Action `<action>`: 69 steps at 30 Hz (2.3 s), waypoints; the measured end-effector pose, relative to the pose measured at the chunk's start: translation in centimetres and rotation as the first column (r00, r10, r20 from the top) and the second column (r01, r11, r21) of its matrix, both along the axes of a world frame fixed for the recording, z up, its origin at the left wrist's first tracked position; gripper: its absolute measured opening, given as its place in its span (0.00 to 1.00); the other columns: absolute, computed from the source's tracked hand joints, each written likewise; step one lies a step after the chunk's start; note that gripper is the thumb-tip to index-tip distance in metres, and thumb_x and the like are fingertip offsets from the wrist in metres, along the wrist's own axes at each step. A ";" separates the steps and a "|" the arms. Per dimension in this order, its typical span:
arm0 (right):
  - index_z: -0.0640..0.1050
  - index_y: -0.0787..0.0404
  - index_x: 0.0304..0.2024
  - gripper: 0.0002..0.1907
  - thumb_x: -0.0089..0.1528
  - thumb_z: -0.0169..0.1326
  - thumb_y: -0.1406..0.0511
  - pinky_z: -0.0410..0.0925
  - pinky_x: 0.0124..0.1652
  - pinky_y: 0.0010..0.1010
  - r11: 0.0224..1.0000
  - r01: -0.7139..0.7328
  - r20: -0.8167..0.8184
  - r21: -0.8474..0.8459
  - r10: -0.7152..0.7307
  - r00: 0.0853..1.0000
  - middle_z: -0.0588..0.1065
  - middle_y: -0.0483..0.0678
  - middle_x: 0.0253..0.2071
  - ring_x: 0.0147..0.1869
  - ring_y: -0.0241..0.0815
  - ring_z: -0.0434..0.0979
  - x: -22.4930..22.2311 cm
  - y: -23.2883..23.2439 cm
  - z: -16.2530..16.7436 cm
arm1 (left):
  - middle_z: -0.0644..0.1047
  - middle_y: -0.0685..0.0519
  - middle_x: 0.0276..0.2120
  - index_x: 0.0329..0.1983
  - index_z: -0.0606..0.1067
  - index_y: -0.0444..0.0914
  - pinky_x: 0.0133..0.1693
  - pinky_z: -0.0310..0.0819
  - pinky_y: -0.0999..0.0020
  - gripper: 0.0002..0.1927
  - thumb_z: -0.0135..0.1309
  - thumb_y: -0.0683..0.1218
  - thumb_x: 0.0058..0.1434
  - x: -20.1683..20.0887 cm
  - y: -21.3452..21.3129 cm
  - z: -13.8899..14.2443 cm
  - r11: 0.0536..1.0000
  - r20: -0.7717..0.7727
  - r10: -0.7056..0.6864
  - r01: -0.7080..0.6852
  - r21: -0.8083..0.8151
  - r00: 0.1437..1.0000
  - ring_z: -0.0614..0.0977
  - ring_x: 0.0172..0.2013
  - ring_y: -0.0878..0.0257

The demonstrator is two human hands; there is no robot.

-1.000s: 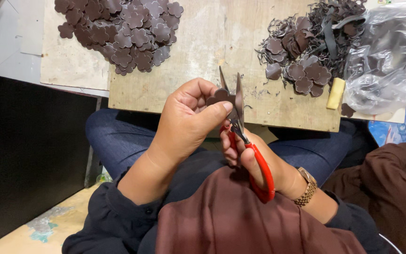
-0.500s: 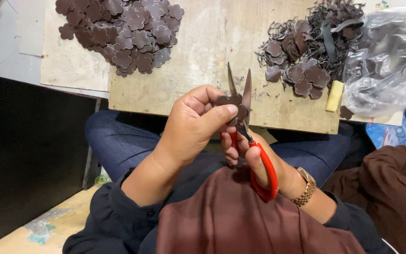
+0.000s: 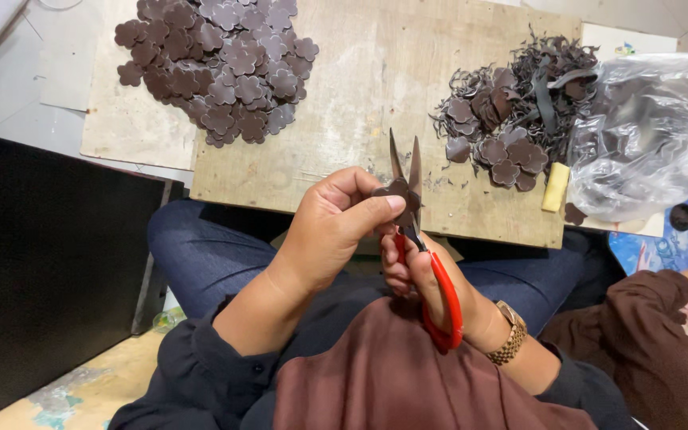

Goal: The person trims the edges of dark brown flower-shaped leather pieces using red-handled scissors. They hold each piece in the left hand and carefully cut along the perimeter, then place the finished piece into a growing pile on the left side of the table.

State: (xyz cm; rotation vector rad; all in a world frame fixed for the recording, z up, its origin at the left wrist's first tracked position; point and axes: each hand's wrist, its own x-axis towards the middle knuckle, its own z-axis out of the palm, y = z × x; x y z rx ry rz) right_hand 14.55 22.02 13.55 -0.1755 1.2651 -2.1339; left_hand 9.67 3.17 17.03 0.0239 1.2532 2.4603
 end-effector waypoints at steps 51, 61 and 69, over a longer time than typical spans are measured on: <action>0.66 0.59 0.39 0.27 0.67 0.49 0.43 0.51 0.26 0.22 0.986 -0.055 -0.037 0.157 0.061 0.997 0.58 0.37 0.25 0.26 0.29 0.52 -0.3 0.6 1.0 | 0.80 0.55 0.31 0.39 0.75 0.38 0.35 0.68 0.78 0.03 0.55 0.44 0.67 -0.7 -1.6 -0.4 0.976 -0.082 0.108 -0.121 -0.183 0.991 0.78 0.33 0.72; 0.66 0.59 0.38 0.26 0.67 0.48 0.44 0.53 0.25 0.22 0.981 -0.046 -0.069 0.189 0.061 0.996 0.58 0.38 0.26 0.26 0.29 0.53 -0.3 0.5 1.2 | 0.80 0.55 0.34 0.40 0.74 0.38 0.32 0.72 0.77 0.03 0.57 0.42 0.66 -1.0 -1.5 -0.8 0.980 -0.031 0.150 -0.153 -0.126 0.988 0.83 0.33 0.69; 0.66 0.59 0.38 0.26 0.67 0.49 0.44 0.53 0.25 0.22 0.980 -0.036 -0.033 0.197 0.044 0.999 0.58 0.37 0.26 0.26 0.28 0.52 -0.4 0.5 1.0 | 0.81 0.53 0.36 0.42 0.74 0.36 0.34 0.75 0.77 0.05 0.58 0.41 0.66 -1.1 -1.5 -0.8 0.983 -0.026 0.168 -0.169 -0.078 0.986 0.84 0.35 0.68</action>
